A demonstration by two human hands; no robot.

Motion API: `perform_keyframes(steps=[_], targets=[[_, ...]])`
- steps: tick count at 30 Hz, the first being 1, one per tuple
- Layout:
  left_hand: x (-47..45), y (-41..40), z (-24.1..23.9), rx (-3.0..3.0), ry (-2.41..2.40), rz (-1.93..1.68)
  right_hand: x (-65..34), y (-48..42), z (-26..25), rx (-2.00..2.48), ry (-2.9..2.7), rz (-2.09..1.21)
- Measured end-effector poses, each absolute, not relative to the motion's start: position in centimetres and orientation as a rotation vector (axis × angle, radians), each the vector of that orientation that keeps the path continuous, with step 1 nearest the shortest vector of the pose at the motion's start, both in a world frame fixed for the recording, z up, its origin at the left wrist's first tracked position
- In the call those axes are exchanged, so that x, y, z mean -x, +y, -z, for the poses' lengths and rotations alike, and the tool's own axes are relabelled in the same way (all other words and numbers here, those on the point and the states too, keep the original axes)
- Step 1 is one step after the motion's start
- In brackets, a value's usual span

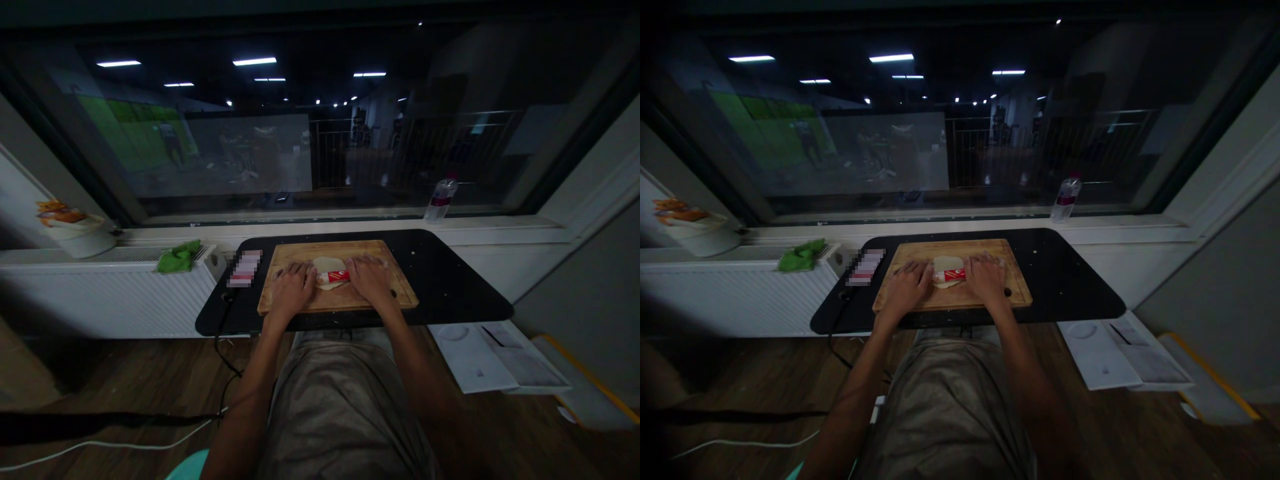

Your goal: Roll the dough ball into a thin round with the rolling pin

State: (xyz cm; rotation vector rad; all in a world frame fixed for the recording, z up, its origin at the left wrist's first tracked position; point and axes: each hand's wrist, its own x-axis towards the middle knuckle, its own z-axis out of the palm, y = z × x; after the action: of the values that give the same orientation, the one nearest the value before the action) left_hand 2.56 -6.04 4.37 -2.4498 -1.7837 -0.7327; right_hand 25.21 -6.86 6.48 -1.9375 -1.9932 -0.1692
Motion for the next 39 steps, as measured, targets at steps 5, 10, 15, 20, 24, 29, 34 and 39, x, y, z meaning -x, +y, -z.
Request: perform_keyframes(steps=[5, 10, 15, 20, 24, 29, 34, 39], targets=[[-2.6, -4.3, -4.4, 2.403, -1.822, 0.683, -24.9, -5.7, -7.2, 1.962, -1.990, 0.152], [-2.5, -2.4, -4.6, 2.421, -1.819, 0.594, -24.7, -5.0, -7.4, 1.962, -1.989, 0.182], [-2.2, -2.1, -4.6, 2.454, -1.791, 0.577, -24.6, -5.6, -7.4, 2.011, -1.986, 0.191], [-2.1, -3.0, -4.7, 2.447, -1.812, 0.611, -24.4, -6.8, -7.2, 2.002, -1.976, 0.219], [-2.1, -3.9, -5.0, 2.469, -1.787, 0.587, -24.4, -7.8, -7.2, 2.005, -1.983, 0.216], [-1.8, -5.7, -5.1, 2.483, -1.788, 0.621, -24.7, -9.5, -6.1, 1.941, -1.977, 0.212], [-1.7, -6.2, -4.9, 2.511, -1.736, 0.673, -25.1, -10.2, -4.6, 1.890, -1.935, 0.223], [-1.8, -5.2, -4.3, 2.485, -1.744, 0.701, -25.1, -9.8, -4.6, 1.891, -1.935, 0.214]])
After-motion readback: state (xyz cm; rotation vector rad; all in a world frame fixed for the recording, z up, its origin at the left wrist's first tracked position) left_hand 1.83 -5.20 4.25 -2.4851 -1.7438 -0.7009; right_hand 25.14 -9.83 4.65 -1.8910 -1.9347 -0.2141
